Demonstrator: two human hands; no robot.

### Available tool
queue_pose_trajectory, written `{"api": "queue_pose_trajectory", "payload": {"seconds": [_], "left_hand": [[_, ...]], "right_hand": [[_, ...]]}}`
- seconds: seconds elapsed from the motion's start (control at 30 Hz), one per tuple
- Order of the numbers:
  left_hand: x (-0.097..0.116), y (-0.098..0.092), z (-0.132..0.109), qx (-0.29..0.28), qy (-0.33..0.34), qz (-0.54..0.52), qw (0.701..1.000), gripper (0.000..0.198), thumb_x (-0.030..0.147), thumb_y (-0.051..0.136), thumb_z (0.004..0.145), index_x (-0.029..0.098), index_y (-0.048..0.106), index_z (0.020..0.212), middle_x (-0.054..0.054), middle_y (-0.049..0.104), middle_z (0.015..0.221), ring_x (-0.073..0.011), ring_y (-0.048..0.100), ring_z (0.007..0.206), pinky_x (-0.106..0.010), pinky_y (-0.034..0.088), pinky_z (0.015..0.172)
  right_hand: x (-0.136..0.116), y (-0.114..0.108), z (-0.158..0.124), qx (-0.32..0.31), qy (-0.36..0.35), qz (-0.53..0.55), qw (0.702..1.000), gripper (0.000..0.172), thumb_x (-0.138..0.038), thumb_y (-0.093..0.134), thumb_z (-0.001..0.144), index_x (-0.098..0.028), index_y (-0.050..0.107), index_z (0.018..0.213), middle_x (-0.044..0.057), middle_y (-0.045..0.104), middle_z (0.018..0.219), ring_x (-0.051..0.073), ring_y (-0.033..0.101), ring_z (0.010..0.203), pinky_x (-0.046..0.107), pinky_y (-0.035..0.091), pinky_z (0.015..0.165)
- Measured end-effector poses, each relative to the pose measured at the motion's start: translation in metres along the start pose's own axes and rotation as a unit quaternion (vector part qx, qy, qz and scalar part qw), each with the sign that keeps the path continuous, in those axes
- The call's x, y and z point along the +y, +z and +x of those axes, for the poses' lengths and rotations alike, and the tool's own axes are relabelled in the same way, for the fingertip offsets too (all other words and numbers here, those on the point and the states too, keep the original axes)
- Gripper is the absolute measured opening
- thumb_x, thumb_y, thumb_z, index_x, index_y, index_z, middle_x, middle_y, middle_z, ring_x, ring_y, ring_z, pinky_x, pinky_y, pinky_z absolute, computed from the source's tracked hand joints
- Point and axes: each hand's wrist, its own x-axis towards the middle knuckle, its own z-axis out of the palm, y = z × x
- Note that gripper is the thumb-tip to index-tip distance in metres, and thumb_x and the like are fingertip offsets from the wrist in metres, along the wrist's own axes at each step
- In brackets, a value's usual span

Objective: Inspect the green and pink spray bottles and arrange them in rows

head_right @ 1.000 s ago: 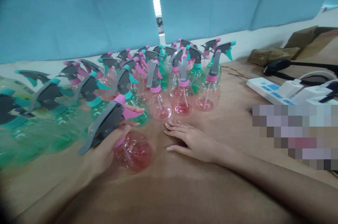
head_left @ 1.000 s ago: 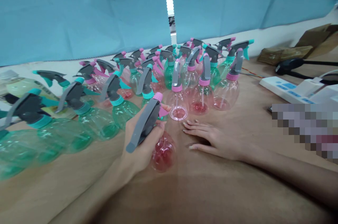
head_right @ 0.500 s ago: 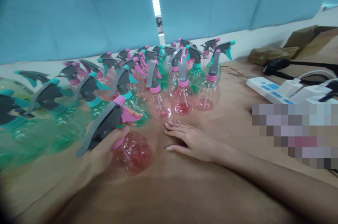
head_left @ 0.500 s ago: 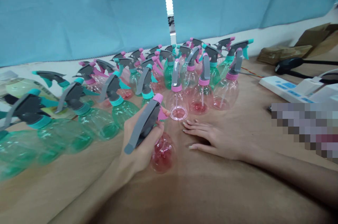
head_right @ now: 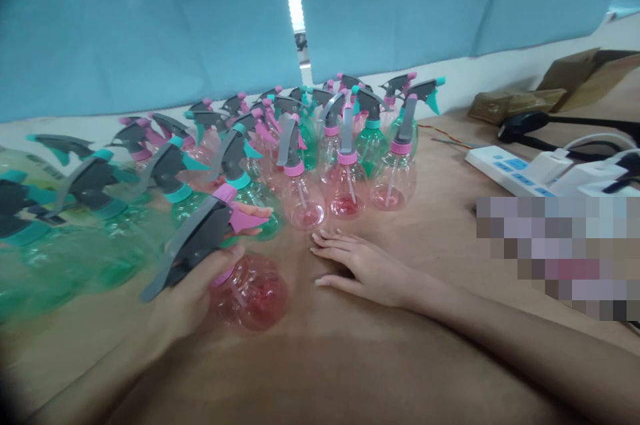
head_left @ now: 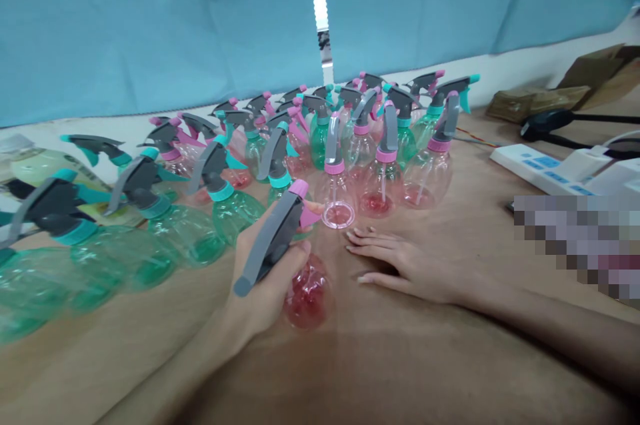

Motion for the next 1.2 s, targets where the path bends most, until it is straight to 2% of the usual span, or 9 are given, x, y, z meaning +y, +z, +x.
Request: {"api": "queue_pose_trajectory", "payload": {"seconds": [0.1,0.3,0.53,0.67,0.97,1.2], "left_hand": [[0.0008,0.0015,-0.0007,-0.006,-0.025,-0.024,0.999,0.024,0.030,0.059,0.076,0.027,0.066,0.099,0.001,0.068,0.075,-0.0237,0.065,0.076,-0.038,0.052,0.068],[-0.0001,0.0031,-0.0012,0.000,-0.040,-0.041,0.998,0.023,0.029,0.060,0.074,0.025,0.065,0.096,0.000,0.066,0.083,-0.0209,0.061,0.073,-0.036,0.050,0.066],[-0.0035,0.0037,-0.0020,-0.002,-0.028,-0.062,0.998,0.013,0.027,0.061,0.076,0.023,0.063,0.088,0.002,0.063,0.074,-0.0187,0.061,0.069,-0.033,0.049,0.064],[-0.0050,0.0031,-0.0019,-0.008,-0.011,-0.050,0.999,0.006,0.029,0.060,0.079,0.023,0.061,0.081,0.004,0.056,0.067,-0.0150,0.054,0.062,-0.030,0.044,0.059],[-0.0011,0.0026,-0.0015,0.003,-0.007,-0.020,1.000,0.007,0.029,0.059,0.076,0.023,0.061,0.075,0.004,0.054,0.064,-0.0141,0.051,0.058,-0.029,0.043,0.057],[-0.0006,0.0025,-0.0031,0.000,-0.020,-0.021,1.000,0.011,0.034,0.058,0.079,0.024,0.062,0.075,0.002,0.060,0.071,-0.0168,0.056,0.063,-0.030,0.046,0.057]], "right_hand": [[0.0004,0.0005,-0.0001,0.001,-0.001,-0.003,1.000,0.056,-0.049,0.050,0.095,-0.022,0.043,0.143,0.006,0.038,0.152,0.023,0.033,0.141,0.046,0.029,0.116],[0.0010,0.0015,-0.0007,0.006,-0.003,-0.004,1.000,0.055,-0.049,0.051,0.094,-0.022,0.044,0.143,0.006,0.040,0.151,0.023,0.034,0.140,0.046,0.031,0.115],[-0.0004,0.0008,0.0008,0.009,-0.005,0.003,1.000,0.055,-0.048,0.051,0.094,-0.023,0.044,0.142,0.007,0.041,0.150,0.023,0.035,0.139,0.047,0.031,0.115],[-0.0011,0.0003,0.0009,0.010,-0.005,0.004,1.000,0.055,-0.047,0.051,0.094,-0.023,0.044,0.143,0.007,0.041,0.150,0.023,0.035,0.140,0.047,0.031,0.115],[0.0005,0.0022,-0.0010,0.020,-0.004,0.026,0.999,0.055,-0.047,0.054,0.093,-0.025,0.044,0.143,0.006,0.042,0.150,0.025,0.036,0.139,0.048,0.029,0.115],[-0.0003,0.0011,-0.0003,0.016,-0.004,0.017,1.000,0.055,-0.048,0.053,0.093,-0.024,0.044,0.142,0.006,0.041,0.150,0.024,0.035,0.139,0.047,0.029,0.115]]}}
